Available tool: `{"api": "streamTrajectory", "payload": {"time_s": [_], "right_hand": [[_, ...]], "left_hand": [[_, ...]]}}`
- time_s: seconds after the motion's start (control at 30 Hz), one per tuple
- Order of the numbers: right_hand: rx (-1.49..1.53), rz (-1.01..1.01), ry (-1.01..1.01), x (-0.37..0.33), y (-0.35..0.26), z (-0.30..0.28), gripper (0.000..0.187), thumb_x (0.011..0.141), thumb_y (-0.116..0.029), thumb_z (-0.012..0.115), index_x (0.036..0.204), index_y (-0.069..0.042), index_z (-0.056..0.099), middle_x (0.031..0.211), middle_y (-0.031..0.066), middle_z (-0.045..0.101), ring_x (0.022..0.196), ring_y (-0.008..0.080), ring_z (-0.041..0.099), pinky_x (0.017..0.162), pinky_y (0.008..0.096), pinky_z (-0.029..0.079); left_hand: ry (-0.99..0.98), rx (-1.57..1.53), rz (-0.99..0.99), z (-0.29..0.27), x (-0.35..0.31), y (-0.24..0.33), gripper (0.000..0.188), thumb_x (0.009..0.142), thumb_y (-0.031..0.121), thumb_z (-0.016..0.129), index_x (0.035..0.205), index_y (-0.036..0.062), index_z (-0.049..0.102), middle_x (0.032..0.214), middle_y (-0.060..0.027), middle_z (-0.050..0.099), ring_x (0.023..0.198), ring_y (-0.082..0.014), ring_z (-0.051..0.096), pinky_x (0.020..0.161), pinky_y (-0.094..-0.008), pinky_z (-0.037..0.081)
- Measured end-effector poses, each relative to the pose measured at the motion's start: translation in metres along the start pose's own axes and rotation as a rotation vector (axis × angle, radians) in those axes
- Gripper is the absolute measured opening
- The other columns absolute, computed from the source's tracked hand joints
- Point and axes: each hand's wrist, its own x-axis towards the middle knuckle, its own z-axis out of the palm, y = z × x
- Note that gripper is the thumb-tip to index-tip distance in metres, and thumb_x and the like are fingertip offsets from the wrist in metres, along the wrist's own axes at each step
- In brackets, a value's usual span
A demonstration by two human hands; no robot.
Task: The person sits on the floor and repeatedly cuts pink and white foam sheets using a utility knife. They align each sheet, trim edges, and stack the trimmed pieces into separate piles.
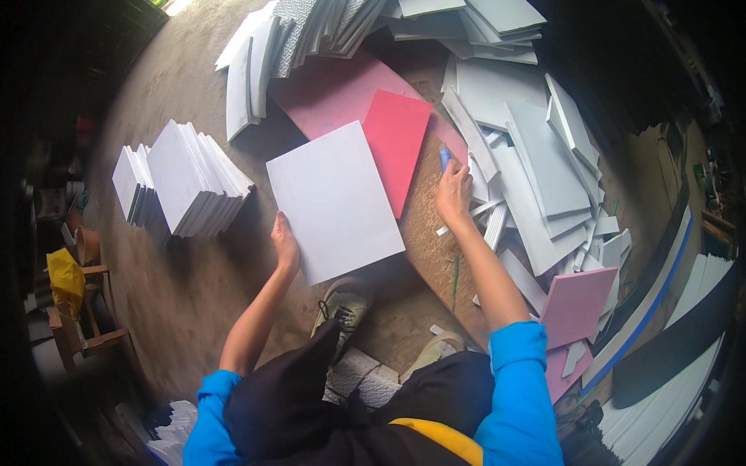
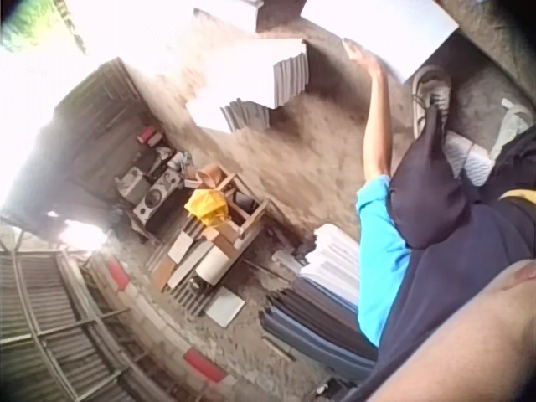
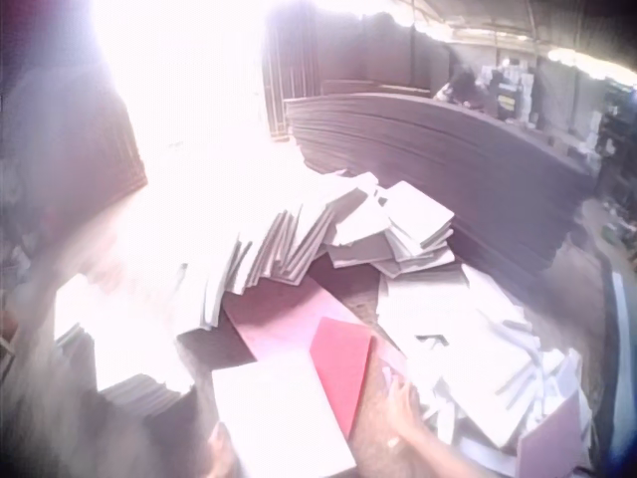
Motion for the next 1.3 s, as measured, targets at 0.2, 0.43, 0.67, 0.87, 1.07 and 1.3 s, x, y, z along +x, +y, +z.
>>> {"api": "streamTrajectory", "payload": {"time_s": [0.2,0.43,0.67,0.87,1.07,1.3], "right_hand": [[0.086,-0.012,-0.027,0.0,-0.038,0.007,0.068,0.078,-0.027,0.066,0.128,0.004,0.031,0.119,0.0228,0.034,0.109,0.0384,0.039,0.091,0.0485,0.037],[0.289,0.493,-0.221,0.027,-0.102,0.023,0.115,0.061,-0.048,0.076,0.14,0.001,0.008,0.127,0.028,0.028,0.121,0.0425,0.031,0.101,0.0509,0.027],[0.856,0.667,-0.236,0.051,-0.08,0.034,0.064,0.063,-0.007,0.076,0.114,0.011,0.042,0.112,0.029,0.05,0.104,0.0345,0.053,0.084,0.0425,0.048],[0.847,0.359,0.129,0.073,-0.051,-0.03,0.032,0.076,-0.008,0.065,0.103,0.006,0.056,0.097,0.0205,0.062,0.082,0.0276,0.063,0.075,0.0347,0.049],[0.742,0.178,0.415,0.069,0.02,-0.133,0.037,0.086,-0.008,0.056,0.121,0.0,0.05,0.099,0.0139,0.065,0.091,0.0192,0.063,0.078,0.031,0.049],[1.33,0.375,0.143,0.024,-0.001,-0.1,0.05,0.084,0.003,0.052,0.132,0.003,0.038,0.111,0.0204,0.058,0.097,0.0201,0.061,0.082,0.0285,0.05]], "left_hand": [[0.067,0.009,0.034,-0.007,0.014,0.005,0.048,0.097,0.041,0.036,0.107,-0.0022,0.055,0.093,-0.0056,0.063,0.08,-0.0095,0.056,0.074,-0.0252,0.046],[0.053,0.002,-0.004,-0.019,0.016,0.004,0.053,0.096,0.046,0.036,0.115,-0.0014,0.053,0.101,-0.0062,0.062,0.088,-0.0107,0.056,0.08,-0.0261,0.045],[0.036,-0.064,-0.018,-0.012,0.017,0.0,0.051,0.097,0.043,0.037,0.112,-0.0016,0.054,0.101,-0.0058,0.061,0.089,-0.0107,0.056,0.081,-0.026,0.045],[0.014,-0.009,0.003,0.0,0.028,0.012,0.052,0.097,0.043,0.036,0.114,-0.0023,0.054,0.099,-0.008,0.063,0.088,-0.0125,0.057,0.08,-0.0274,0.045],[-0.196,0.175,-0.031,0.085,0.037,0.051,0.044,0.097,0.038,0.037,0.122,0.0049,0.053,0.098,-0.0129,0.063,0.089,-0.0194,0.059,0.082,-0.032,0.045],[-0.139,0.56,0.477,0.095,0.057,0.006,0.042,0.091,0.021,0.051,0.127,0.0006,0.047,0.108,-0.0197,0.051,0.092,-0.0282,0.056,0.085,-0.0381,0.045]]}}
